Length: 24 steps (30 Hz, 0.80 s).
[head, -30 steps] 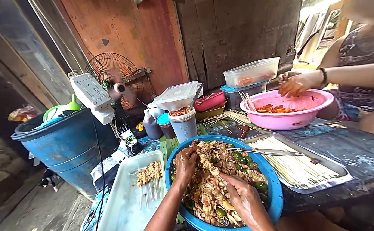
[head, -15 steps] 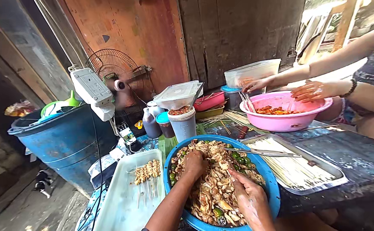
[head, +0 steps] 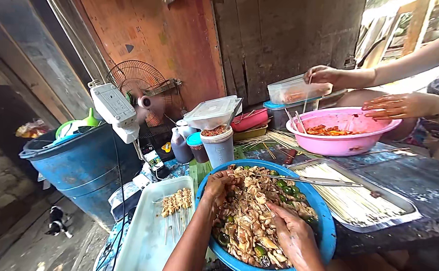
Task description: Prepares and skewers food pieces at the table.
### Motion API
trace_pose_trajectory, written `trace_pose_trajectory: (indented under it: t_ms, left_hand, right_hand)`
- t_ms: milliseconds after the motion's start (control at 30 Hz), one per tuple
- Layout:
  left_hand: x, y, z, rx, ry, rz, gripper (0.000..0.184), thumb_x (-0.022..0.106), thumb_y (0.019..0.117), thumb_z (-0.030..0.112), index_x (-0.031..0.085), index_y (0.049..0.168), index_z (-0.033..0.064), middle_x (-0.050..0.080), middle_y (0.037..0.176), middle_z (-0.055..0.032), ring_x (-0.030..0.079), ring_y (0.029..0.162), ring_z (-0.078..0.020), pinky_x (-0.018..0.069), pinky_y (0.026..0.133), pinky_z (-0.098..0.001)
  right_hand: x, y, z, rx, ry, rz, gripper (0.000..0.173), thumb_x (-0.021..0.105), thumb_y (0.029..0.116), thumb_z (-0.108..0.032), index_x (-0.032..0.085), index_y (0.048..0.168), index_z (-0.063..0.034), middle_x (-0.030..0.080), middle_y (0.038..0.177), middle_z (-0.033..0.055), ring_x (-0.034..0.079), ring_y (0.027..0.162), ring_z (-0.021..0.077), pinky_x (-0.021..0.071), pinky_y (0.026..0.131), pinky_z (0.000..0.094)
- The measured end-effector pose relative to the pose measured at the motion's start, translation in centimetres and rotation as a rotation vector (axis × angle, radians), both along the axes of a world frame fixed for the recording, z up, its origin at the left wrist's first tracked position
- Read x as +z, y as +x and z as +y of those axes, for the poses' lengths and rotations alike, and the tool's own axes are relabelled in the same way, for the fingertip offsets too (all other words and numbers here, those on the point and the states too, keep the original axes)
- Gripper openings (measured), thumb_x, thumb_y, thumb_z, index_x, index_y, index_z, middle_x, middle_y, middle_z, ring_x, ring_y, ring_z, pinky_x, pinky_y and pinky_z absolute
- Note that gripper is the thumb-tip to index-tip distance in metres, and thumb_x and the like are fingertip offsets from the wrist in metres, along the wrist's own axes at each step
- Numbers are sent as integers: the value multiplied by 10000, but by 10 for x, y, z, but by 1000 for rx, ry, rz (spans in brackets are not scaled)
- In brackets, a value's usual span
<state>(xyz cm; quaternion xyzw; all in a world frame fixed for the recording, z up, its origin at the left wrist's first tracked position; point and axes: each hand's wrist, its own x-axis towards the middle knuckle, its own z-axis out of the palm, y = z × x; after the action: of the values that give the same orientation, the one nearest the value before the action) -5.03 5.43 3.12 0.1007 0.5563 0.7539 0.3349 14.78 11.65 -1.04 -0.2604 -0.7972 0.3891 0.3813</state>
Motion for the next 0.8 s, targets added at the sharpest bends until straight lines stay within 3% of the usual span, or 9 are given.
trace_pose_trajectory:
  t_ms: [133, 200, 267, 367, 500, 567, 633, 700, 800]
  left_hand:
    - [-6, 2, 0, 8, -43, 226, 112, 547, 990, -70, 616, 1061, -17, 636, 821, -64, 606, 673, -129, 541, 652, -277]
    - [-7, -1, -5, -52, -281, 646, 146, 591, 977, -36, 672, 1099, -29, 674, 1029, -112, 638, 920, -180, 530, 839, -350]
    - [1, 0, -8, -151, -547, 930, 191, 624, 977, 42, 715, 1141, 8, 669, 1208, -176, 622, 1152, -302, 478, 1021, -501]
    - [4, 9, 2, -301, -756, 1019, 197, 669, 992, 198, 748, 1091, 47, 732, 1071, -151, 691, 1034, -297, 527, 951, -535]
    - [1, 20, 19, -482, -1136, 1097, 327, 647, 983, 339, 738, 1167, 85, 687, 1232, -182, 593, 1246, -380, 428, 1059, -613]
    - [0, 15, 18, -483, -1067, 1055, 295, 621, 1004, 280, 732, 1176, 68, 695, 1213, -183, 621, 1210, -359, 452, 1043, -592]
    - [-1, 5, 11, -404, -796, 938, 243, 611, 1024, 208, 733, 1115, 19, 719, 1067, -166, 677, 1024, -284, 519, 944, -502]
    - [-3, 0, 1, -289, -456, 710, 164, 620, 1015, 109, 709, 1007, -28, 676, 883, -107, 620, 799, -166, 521, 774, -361]
    - [2, -2, -6, -186, -271, 453, 141, 590, 1025, 72, 680, 974, -23, 636, 825, -55, 585, 733, -119, 510, 710, -297]
  right_hand:
    - [0, 0, -1, -28, -11, 36, 351, 483, 963, 6, 744, 1197, 9, 719, 1147, 249, 688, 1092, 399, 515, 968, 556]
    - [-2, 1, 0, -64, -26, 91, 363, 474, 958, -26, 737, 1204, 15, 716, 1149, 245, 686, 1083, 381, 520, 955, 541]
    - [-2, 2, 1, -81, -36, 112, 357, 476, 967, -29, 729, 1213, 21, 714, 1152, 250, 685, 1080, 380, 523, 949, 535]
    - [-3, 1, 1, -75, -39, 105, 351, 480, 976, -30, 730, 1219, 15, 713, 1162, 247, 680, 1098, 381, 521, 964, 524]
    - [-2, 1, 0, -79, -48, 100, 350, 483, 977, -38, 730, 1218, 16, 716, 1172, 240, 682, 1111, 373, 520, 976, 511]
    - [-2, 2, 0, -83, -60, 109, 350, 480, 982, -41, 727, 1224, 15, 714, 1177, 239, 685, 1110, 358, 523, 976, 502]
    - [-3, 3, 1, -91, -74, 130, 345, 489, 978, -41, 727, 1222, 17, 716, 1165, 236, 688, 1088, 348, 530, 954, 494]
    - [-3, 2, 2, -85, -80, 134, 350, 486, 973, -39, 727, 1222, 15, 713, 1167, 239, 682, 1090, 359, 526, 946, 508]
    - [-4, 1, 1, -71, -60, 105, 344, 485, 976, -36, 735, 1207, 14, 714, 1178, 244, 676, 1118, 390, 512, 977, 539]
